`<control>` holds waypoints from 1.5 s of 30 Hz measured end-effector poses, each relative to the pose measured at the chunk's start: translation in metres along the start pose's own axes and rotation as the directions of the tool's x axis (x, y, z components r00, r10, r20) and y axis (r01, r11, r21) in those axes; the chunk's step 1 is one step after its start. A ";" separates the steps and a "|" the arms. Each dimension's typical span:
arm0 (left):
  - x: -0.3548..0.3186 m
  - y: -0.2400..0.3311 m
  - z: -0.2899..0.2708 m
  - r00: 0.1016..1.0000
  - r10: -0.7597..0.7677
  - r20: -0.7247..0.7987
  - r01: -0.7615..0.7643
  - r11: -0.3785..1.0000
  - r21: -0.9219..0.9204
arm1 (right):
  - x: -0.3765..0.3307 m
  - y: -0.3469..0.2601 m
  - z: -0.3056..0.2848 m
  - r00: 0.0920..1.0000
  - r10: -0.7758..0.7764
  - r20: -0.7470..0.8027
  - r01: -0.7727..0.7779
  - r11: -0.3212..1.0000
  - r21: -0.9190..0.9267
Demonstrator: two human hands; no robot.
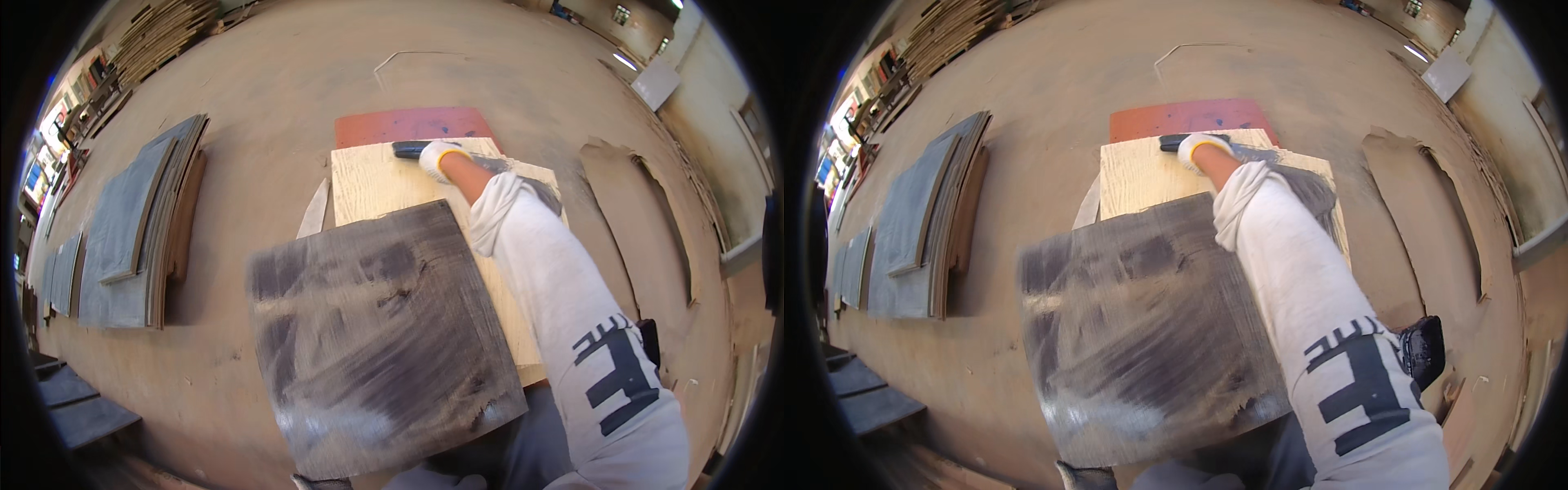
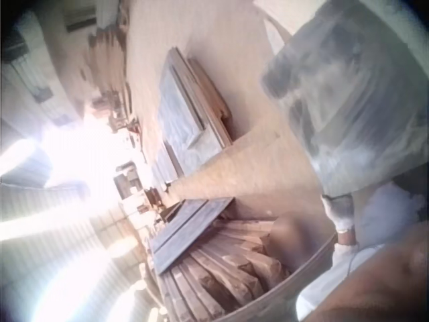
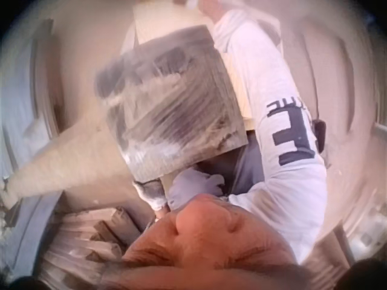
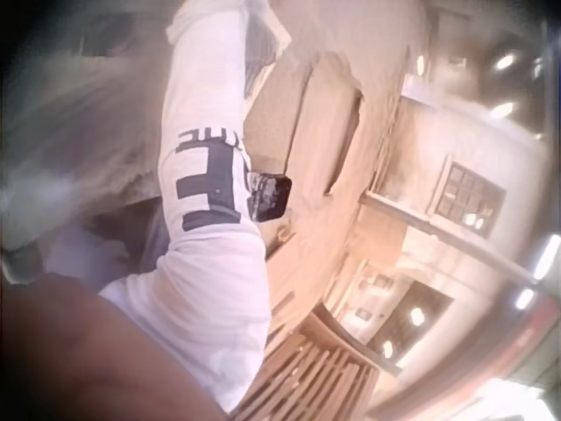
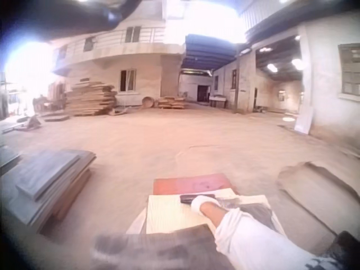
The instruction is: The person applies dark paint to rectangular wood panels using a brush. They dip the brush into a paint container, spread the paint across the panel surface, and then place the finished panel onto a stack. The process is repeated for multiple panels.
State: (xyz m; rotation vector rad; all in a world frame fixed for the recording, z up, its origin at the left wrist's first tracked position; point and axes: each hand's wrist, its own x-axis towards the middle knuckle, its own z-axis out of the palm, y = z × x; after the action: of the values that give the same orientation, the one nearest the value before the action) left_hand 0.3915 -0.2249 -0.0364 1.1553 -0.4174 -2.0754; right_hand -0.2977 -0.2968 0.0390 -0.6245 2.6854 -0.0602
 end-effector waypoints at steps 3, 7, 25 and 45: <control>-0.002 -0.001 0.002 1.000 0.006 0.016 -0.006 1.000 0.021 | -0.004 0.027 0.011 0.994 -0.074 -0.078 0.071 0.996 -0.047; -0.007 0.005 0.004 0.999 0.048 -0.011 -0.047 0.998 0.052 | -0.037 0.109 -0.001 0.997 -0.068 -0.034 0.066 0.997 -0.036; -0.014 0.001 0.012 0.994 0.101 -0.027 -0.098 0.989 0.110 | -0.054 0.199 0.017 0.996 -0.030 -0.087 0.027 0.999 -0.033; -0.005 -0.007 -0.003 0.998 0.051 -0.036 -0.048 0.995 0.083 | -0.075 0.287 -0.008 0.998 0.001 -0.058 -0.002 1.000 -0.028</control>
State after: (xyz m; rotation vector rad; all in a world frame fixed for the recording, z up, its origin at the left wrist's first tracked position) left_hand 0.3930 -0.2168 -0.0391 1.2179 -0.5119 -2.0066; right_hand -0.3583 -0.0066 0.0366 -0.6389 2.7472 -0.0409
